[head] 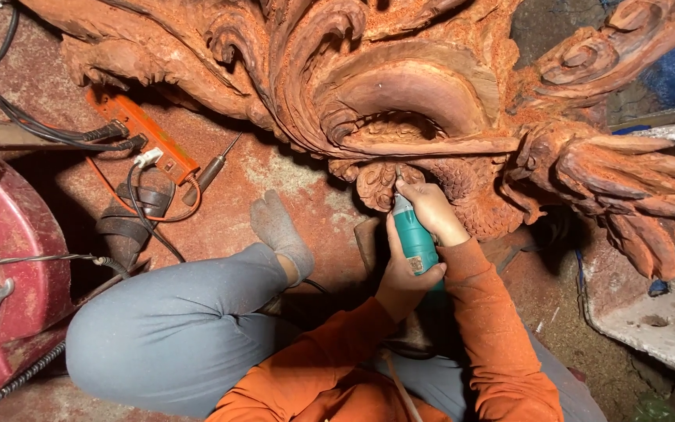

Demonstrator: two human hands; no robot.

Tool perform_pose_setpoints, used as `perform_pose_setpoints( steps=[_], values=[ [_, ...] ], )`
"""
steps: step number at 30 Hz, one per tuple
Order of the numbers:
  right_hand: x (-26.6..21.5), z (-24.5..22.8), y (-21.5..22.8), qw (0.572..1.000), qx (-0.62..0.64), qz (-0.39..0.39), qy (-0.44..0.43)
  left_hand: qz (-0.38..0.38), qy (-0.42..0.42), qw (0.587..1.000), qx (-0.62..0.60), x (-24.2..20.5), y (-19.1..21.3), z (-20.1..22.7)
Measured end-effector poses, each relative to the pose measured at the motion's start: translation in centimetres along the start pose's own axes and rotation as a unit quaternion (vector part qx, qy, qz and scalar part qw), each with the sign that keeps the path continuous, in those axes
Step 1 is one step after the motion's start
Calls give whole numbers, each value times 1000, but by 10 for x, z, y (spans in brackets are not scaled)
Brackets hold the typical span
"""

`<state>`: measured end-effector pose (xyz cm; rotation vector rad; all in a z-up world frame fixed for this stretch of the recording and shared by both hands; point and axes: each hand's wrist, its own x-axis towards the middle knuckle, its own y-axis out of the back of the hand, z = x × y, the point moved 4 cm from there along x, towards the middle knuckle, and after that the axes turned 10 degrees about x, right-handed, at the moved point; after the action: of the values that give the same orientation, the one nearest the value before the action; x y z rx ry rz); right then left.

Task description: Using a handheld rotary tool to carve and refine details on a large wooden sculpture while sitting on the floor.

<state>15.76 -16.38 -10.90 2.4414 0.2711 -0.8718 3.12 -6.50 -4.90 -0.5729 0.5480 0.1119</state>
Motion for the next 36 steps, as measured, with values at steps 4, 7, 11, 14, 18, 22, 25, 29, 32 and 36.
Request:
perform_pose_setpoints(
  steps=[4,7,11,14,18,22,25,29,32,36],
  values=[
    [-6,-4,-1,1000,-6,0,-13,-3,7,1000,4,-2,-1,1],
    [-11,-8,0,1000,-13,-2,-10,-7,12,999,30,-3,1,0],
    [-19,-11,-2,1000,-1,0,-10,-5,24,997,72,-7,1,3],
    [-19,-8,-4,1000,-6,0,-11,-8,14,998,65,-10,4,-2],
    [-13,7,-5,1000,0,3,-7,-13,-18,999,45,-12,7,-6],
    [-14,20,-10,1000,17,-3,-12,-11,-22,1000,13,-12,9,-27],
    [-26,10,-8,999,45,9,-20,-13,-35,999,22,-16,9,-19],
    [-41,-33,-6,999,27,-9,25,-29,-18,994,106,-14,7,-5],
    [-43,-42,-8,999,25,-5,22,-25,-13,993,117,-12,4,6],
    [-30,-35,-5,1000,12,7,24,-15,9,994,108,-5,2,-3]
  ],
)
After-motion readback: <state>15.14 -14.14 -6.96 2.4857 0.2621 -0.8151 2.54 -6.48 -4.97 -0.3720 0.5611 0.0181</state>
